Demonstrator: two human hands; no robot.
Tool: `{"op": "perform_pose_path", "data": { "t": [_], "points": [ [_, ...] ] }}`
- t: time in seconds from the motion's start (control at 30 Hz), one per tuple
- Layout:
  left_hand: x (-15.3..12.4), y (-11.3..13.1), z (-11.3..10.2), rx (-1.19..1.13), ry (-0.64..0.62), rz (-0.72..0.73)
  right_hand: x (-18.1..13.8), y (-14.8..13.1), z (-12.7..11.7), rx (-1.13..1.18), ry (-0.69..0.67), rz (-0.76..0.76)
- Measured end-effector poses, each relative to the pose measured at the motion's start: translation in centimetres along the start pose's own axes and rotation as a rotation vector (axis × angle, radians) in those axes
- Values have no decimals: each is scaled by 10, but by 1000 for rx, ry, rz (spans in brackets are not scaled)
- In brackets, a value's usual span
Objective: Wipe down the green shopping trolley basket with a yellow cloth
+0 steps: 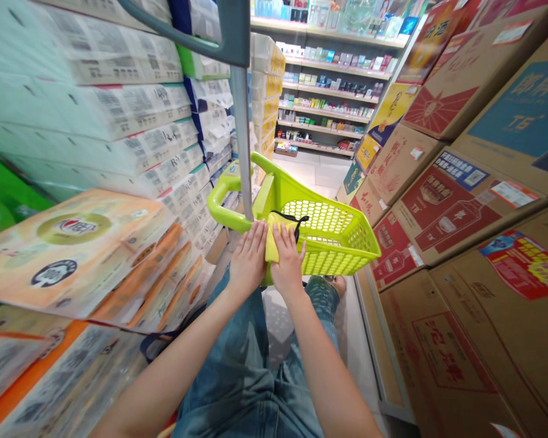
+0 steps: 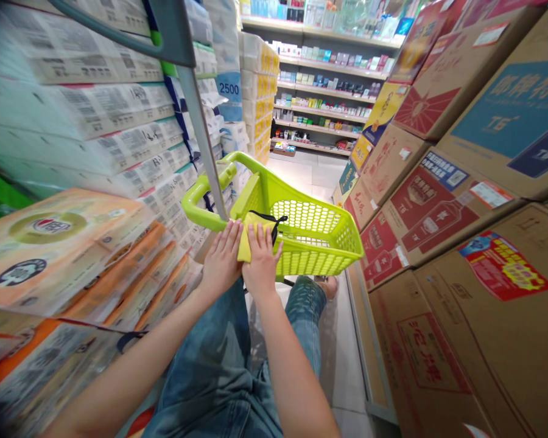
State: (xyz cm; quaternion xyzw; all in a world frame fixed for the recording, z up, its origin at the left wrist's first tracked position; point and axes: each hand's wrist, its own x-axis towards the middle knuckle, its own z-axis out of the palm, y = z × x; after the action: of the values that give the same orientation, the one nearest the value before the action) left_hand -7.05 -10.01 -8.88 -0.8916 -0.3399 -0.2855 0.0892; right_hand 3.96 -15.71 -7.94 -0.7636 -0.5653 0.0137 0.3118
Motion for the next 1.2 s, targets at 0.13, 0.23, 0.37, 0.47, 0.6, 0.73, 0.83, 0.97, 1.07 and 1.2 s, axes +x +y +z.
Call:
{"op": "perform_pose_path", "data": {
  "t": [0.13,0.23,0.37,0.47,0.6,0.73,0.83,0.97,1.07,1.2],
  "points": [
    [0,0,-1,0,-10,0,-6,12,-1,-50,19,-20],
    [0,1,-2,3,-11,-7,-17,46,-4,-119,47,15],
    [1,1,-3,4,-20,-10,-30,88,-12,-127,101,146],
    [1,1,-3,-1,-21,-12,-29,91,-15,-84,138,259],
    [0,0,-4,-10,-25,-9,-14,44,-8,-59,79,207],
    [0,-1,-4,-7,-21,-3,0,-2,1,-31,-13,13],
    [-1,-2,-4,-3,-27,2,-1,0,1,-26,-8,-30],
    [0,-1,-4,-11,-31,-1,-12,42,-5,-62,24,-6],
    [1,0,-4,-17,-25,-10,-23,79,-11,-60,63,75],
    [1,1,-5,-7,-28,-10,-29,105,-18,-62,118,220]
  ]
}}
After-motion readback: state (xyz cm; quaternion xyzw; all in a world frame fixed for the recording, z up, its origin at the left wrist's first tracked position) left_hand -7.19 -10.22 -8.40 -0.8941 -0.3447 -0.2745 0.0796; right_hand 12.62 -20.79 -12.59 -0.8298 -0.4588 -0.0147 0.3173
